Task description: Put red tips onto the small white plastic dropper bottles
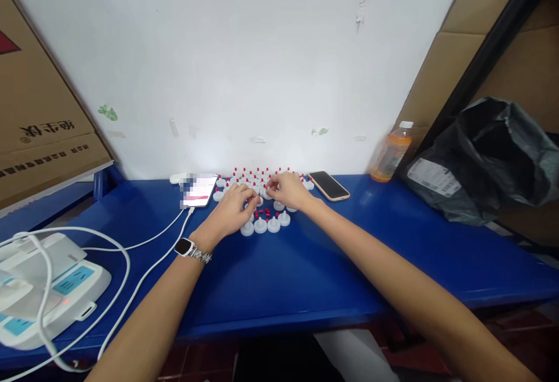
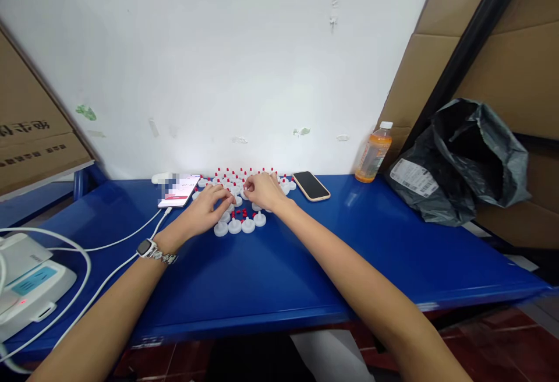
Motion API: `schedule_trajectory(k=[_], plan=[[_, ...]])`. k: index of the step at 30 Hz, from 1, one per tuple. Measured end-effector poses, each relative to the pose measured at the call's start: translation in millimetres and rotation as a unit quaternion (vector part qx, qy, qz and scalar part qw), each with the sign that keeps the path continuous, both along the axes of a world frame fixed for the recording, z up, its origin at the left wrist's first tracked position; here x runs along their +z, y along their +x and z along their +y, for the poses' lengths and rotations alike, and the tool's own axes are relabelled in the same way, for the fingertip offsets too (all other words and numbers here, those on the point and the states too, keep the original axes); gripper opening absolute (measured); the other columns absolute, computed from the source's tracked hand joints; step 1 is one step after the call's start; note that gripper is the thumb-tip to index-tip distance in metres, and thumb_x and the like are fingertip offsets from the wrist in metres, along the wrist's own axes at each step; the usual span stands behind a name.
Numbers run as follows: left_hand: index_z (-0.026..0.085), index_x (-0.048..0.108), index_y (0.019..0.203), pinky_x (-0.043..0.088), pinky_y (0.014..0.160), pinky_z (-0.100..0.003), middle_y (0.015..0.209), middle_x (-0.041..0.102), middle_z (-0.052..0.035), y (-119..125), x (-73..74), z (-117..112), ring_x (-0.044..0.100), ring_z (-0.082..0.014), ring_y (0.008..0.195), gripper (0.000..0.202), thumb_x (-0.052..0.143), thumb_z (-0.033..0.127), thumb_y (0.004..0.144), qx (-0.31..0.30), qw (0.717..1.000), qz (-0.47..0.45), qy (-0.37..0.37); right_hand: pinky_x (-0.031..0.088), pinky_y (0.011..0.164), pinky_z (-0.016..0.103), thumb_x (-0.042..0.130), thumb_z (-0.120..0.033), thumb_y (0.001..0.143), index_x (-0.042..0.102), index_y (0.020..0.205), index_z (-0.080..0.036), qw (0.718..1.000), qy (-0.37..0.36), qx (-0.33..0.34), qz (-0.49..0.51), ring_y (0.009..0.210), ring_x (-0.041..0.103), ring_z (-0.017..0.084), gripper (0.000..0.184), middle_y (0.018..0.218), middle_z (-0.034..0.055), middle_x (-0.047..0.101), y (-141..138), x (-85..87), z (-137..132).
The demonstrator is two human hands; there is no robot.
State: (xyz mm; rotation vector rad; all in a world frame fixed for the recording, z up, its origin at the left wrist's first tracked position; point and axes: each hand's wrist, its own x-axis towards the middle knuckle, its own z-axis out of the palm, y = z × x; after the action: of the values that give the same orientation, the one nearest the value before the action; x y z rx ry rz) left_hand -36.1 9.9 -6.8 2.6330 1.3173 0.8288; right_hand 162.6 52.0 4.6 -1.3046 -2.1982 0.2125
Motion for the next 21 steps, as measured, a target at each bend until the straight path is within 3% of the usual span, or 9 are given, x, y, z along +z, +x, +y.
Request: schedule_trajectory(k=[4,9,15,21], plan=[[0.02,0.065,0.088,0.041,0.085,-0.04,0.087,0.06,-0.005,-2,-1.8,0,0.05,-0.0232,0.089,0.028,0.042,0.031,0.098,0.007,1.0,-0.001,0.002,0.03,0.093,0.039,0.065,-0.025,0.078,0.075,0.082,-0.021,0.997,-0.017,0.0,-0.073,0.09,0.064,0.022,0.011,0.081,0.002,0.074,-4,-5.6,5],[0.02,0.063,0.086,0.042,0.084,-0.04,0.087,0.059,-0.005,0,-3.3,-1,0.051,-0.0232,0.089,0.027,0.043,0.034,0.098,0.011,1.0,-0.001,0.008,0.03,0.09,0.039,0.064,-0.036,0.081,0.074,0.097,-0.023,0.998,-0.011,-0.015,-0.054,0.094,0.06,0.024,0.022,0.084,0.0021,0.072,6,-8.4,-1],[0.02,0.063,0.085,0.042,0.086,-0.041,0.088,0.061,-0.0055,6,-2.6,-3,0.052,-0.0234,0.091,0.027,0.043,0.034,0.098,0.0,1.0,-0.008,0.012,0.03,0.09,0.042,0.068,-0.036,0.079,0.073,0.085,-0.02,0.996,0.002,-0.042,-0.085,0.097,0.055,0.027,0.017,0.09,0.0074,0.068,24,-10.0,-17],[0.021,0.061,0.088,0.043,0.089,-0.041,0.091,0.061,-0.0055,10,0.7,-6,0.054,-0.023,0.093,0.027,0.042,0.035,0.099,-0.008,0.999,-0.043,0.018,0.037,0.087,0.038,0.057,-0.028,0.088,0.066,0.094,-0.02,0.998,0.038,-0.007,0.049,0.096,0.057,0.023,0.014,0.1,0.0069,0.067,32,-6.8,-26]])
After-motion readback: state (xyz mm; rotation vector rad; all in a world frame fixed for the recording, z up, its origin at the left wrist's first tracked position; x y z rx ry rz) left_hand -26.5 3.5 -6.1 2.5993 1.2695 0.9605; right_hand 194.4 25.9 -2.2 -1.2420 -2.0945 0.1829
